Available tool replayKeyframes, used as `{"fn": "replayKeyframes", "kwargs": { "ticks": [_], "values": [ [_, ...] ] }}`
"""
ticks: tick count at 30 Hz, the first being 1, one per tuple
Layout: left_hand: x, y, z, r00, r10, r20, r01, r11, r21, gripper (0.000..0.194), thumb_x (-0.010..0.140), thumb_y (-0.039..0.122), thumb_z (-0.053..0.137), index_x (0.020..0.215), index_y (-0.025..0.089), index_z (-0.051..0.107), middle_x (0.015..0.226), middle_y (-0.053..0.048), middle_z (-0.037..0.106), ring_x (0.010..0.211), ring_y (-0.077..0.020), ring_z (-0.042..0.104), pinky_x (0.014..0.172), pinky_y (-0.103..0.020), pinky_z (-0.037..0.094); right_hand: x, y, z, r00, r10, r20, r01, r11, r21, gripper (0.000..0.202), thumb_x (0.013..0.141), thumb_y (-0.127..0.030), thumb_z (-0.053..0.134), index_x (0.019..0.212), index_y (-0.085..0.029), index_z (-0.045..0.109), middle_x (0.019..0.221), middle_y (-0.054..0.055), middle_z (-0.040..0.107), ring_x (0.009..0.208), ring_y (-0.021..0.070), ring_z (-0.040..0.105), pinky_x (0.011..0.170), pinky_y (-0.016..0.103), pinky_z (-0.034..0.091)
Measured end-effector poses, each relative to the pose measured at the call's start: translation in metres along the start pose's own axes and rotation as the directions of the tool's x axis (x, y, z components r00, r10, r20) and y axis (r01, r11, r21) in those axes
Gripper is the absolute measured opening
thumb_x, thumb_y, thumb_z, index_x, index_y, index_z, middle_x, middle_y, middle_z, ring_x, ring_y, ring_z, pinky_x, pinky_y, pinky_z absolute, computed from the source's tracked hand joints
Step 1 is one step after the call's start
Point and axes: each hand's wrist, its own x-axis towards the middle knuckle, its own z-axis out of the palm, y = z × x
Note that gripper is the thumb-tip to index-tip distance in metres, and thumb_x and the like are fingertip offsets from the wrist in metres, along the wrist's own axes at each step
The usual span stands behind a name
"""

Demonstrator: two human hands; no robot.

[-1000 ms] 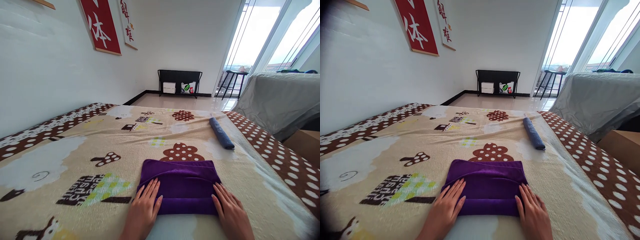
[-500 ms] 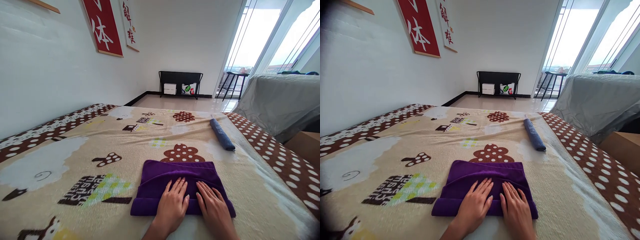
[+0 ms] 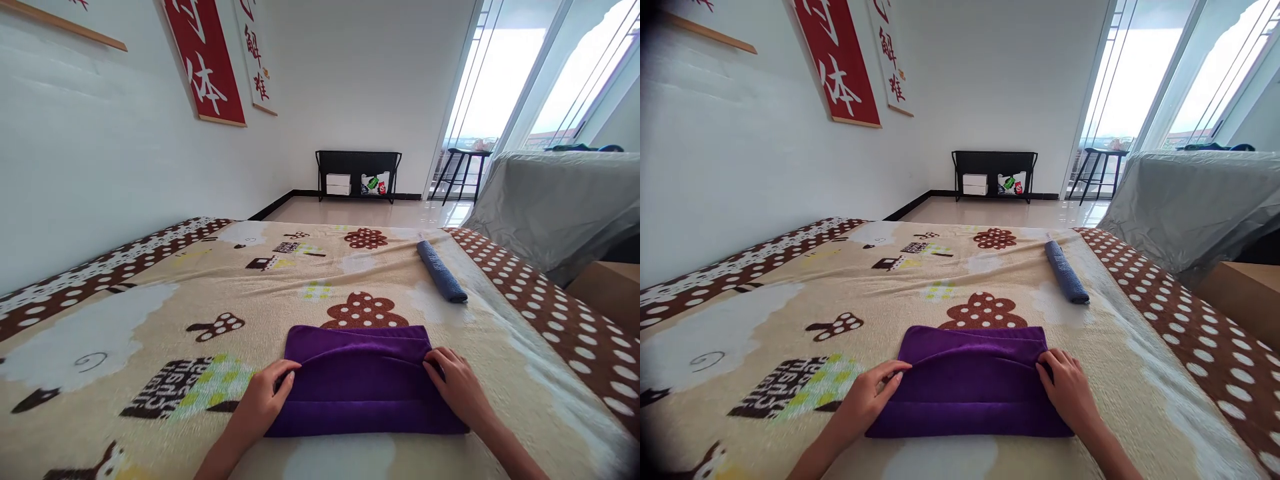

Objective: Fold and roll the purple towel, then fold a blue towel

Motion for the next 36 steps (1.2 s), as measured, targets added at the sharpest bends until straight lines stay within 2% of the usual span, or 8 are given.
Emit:
{"fn": "replayKeyframes", "kwargs": {
  "ticks": [5,9,14,19,24,29,33,36],
  "values": [
    [0.056,-0.018,0.010,0.996,-0.023,-0.088,0.030,0.996,0.084,0.032,0.087,0.030,0.051,0.114,0.020,0.067,0.114,-0.008,0.068,0.109,-0.0243,0.062,0.100,-0.042,0.048,0.043,0.016,0.011,1.000,0.005,-0.008,-0.005,0.999,0.040,0.027,0.091,-0.044,0.049,0.096,-0.022,0.063,0.103,0.007,0.066,0.095,0.0220,0.062,0.087,0.038,0.044],
    [0.077,-0.036,0.025,0.990,-0.053,-0.133,0.066,0.994,0.093,0.024,0.086,0.031,0.052,0.103,0.021,0.067,0.105,-0.008,0.065,0.105,-0.0252,0.058,0.099,-0.044,0.046,0.055,0.030,0.013,0.997,0.024,0.067,-0.032,0.993,0.114,0.029,0.088,-0.048,0.050,0.090,-0.022,0.062,0.092,0.005,0.065,0.083,0.0204,0.060,0.079,0.036,0.045],
    [0.084,-0.051,0.030,0.974,-0.153,-0.169,0.167,0.983,0.072,0.019,0.081,0.032,0.056,0.095,0.022,0.062,0.103,-0.008,0.062,0.103,-0.0271,0.056,0.097,-0.046,0.044,0.064,0.043,0.011,0.978,0.044,0.204,-0.090,0.971,0.224,0.029,0.083,-0.049,0.055,0.087,-0.021,0.060,0.075,0.001,0.061,0.072,0.0170,0.056,0.067,0.030,0.043],
    [0.095,-0.055,0.026,0.977,-0.181,-0.115,0.182,0.983,-0.003,0.009,0.073,0.029,0.059,0.079,0.022,0.060,0.089,-0.004,0.064,0.091,-0.0239,0.059,0.087,-0.038,0.047,0.071,0.047,0.012,0.963,0.073,0.261,-0.151,0.944,0.294,0.029,0.078,-0.049,0.060,0.082,-0.020,0.060,0.068,-0.002,0.055,0.065,0.0138,0.049,0.060,0.026,0.038],
    [0.098,-0.058,0.027,0.973,-0.197,-0.117,0.183,0.975,-0.123,0.017,0.077,0.039,0.057,0.077,0.022,0.055,0.078,-0.001,0.063,0.076,-0.0199,0.060,0.074,-0.032,0.049,0.070,0.047,0.015,0.967,0.137,0.216,-0.203,0.927,0.316,0.034,0.081,-0.053,0.058,0.079,-0.019,0.062,0.061,-0.004,0.045,0.058,0.0121,0.042,0.055,0.025,0.032],
    [0.096,-0.062,0.026,0.957,-0.215,-0.196,0.171,0.960,-0.221,0.032,0.085,0.054,0.051,0.084,0.022,0.052,0.081,-0.001,0.064,0.071,-0.0167,0.061,0.066,-0.026,0.049,0.068,0.052,0.019,0.980,0.158,0.118,-0.190,0.923,0.336,0.041,0.087,-0.060,0.050,0.085,-0.019,0.059,0.063,-0.003,0.046,0.059,0.0128,0.042,0.057,0.026,0.037],
    [0.098,-0.062,0.030,0.939,-0.223,-0.260,0.174,0.965,-0.198,0.037,0.089,0.057,0.046,0.091,0.021,0.054,0.081,-0.002,0.064,0.067,-0.0169,0.060,0.063,-0.027,0.048,0.066,0.050,0.026,0.987,0.153,0.051,-0.161,0.942,0.294,0.040,0.089,-0.060,0.048,0.086,-0.021,0.056,0.062,-0.004,0.046,0.058,0.0133,0.042,0.058,0.027,0.036],
    [0.100,-0.064,0.037,0.934,-0.207,-0.292,0.180,0.977,-0.117,0.029,0.089,0.050,0.048,0.088,0.022,0.056,0.084,-0.003,0.065,0.077,-0.0204,0.062,0.074,-0.032,0.050,0.066,0.044,0.032,0.992,0.127,0.015,-0.127,0.967,0.223,0.034,0.089,-0.056,0.050,0.083,-0.022,0.055,0.065,-0.002,0.050,0.062,0.0158,0.047,0.066,0.030,0.038]
  ]
}}
